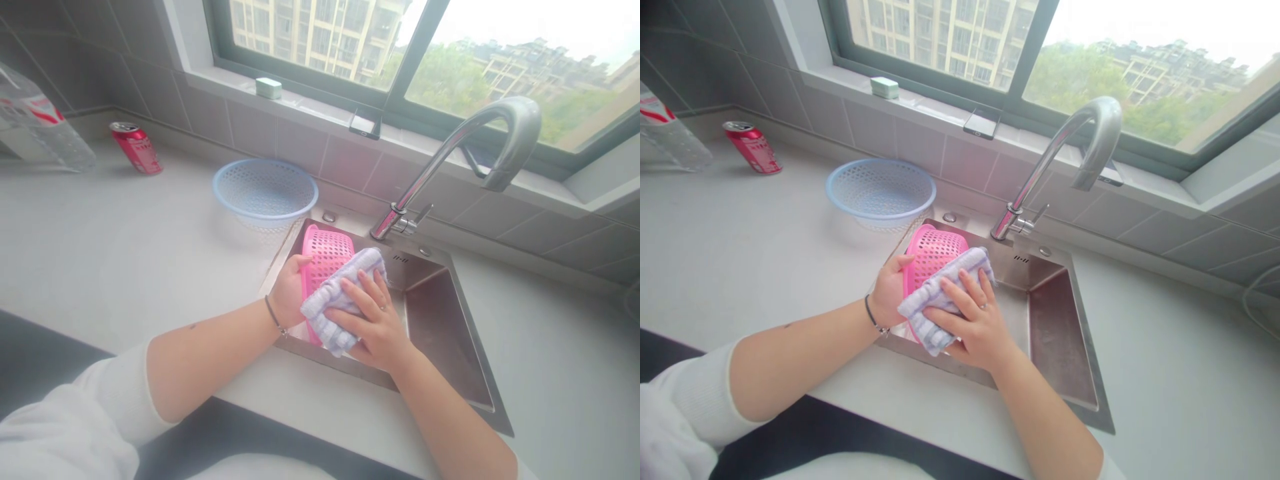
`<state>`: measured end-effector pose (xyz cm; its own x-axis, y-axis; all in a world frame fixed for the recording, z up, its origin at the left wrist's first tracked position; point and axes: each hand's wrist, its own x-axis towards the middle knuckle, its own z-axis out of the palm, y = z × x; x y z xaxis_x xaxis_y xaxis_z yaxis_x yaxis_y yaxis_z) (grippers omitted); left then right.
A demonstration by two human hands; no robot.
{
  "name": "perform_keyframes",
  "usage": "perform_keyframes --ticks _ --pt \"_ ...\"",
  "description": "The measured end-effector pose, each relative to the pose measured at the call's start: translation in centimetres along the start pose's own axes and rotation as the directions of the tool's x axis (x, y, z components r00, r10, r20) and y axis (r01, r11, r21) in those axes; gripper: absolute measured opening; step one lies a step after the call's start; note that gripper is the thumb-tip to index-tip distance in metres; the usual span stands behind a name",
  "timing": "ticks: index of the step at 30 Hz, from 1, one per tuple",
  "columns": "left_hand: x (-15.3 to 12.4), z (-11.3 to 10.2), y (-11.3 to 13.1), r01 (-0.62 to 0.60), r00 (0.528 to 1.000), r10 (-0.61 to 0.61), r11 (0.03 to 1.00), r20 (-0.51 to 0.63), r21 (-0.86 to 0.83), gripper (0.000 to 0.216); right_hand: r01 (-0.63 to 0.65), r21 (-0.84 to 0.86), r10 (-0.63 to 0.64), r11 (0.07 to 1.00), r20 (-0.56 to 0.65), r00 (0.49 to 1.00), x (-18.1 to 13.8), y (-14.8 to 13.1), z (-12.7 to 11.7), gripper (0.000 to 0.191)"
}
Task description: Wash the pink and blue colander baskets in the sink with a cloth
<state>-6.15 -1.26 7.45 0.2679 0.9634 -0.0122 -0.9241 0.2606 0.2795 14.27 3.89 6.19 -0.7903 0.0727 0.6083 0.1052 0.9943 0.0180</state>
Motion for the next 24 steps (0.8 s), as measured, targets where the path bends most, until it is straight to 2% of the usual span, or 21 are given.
perform_keyframes --ticks 5,8,14,17,21,24 --pt "0.0 -0.2 0.5 -0.048 0.998 0.047 0.999 -0.048 -0.022 0.067 0.042 0.007 -0.042 0.999 0.008 0.999 -0.1 0.1 -0.4 0.041" --pt "0.0 -0.2 0.0 -0.053 0.998 0.053 0.998 -0.024 -0.015 0.066 0.029 0.002 -0.029 1.000 -0.010 1.000 -0.1 0.0 -0.5 0.039" --pt "0.1 -0.1 -2.1 0.121 0.990 -0.127 0.987 0.054 0.111 0.057 -0.199 0.048 0.203 0.979 -0.091 0.975 -0.1 0.3 -0.4 0.043" --pt "0.2 -0.1 -2.7 0.134 0.983 -0.152 0.978 0.100 0.162 0.064 -0.252 0.083 0.260 0.964 -0.103 0.960 -0.1 0.6 -0.2 0.044" --pt "0.1 0.6 -2.2 0.114 0.978 -0.140 0.979 0.154 0.166 0.080 -0.198 0.062 0.204 0.978 -0.102 0.974 0.1 0.6 -0.1 0.042" --pt "0.0 1.1 -1.2 0.038 0.994 -0.049 0.993 0.100 0.111 0.081 -0.123 0.042 0.126 0.991 -0.066 0.990 0.3 0.5 -0.1 0.041"
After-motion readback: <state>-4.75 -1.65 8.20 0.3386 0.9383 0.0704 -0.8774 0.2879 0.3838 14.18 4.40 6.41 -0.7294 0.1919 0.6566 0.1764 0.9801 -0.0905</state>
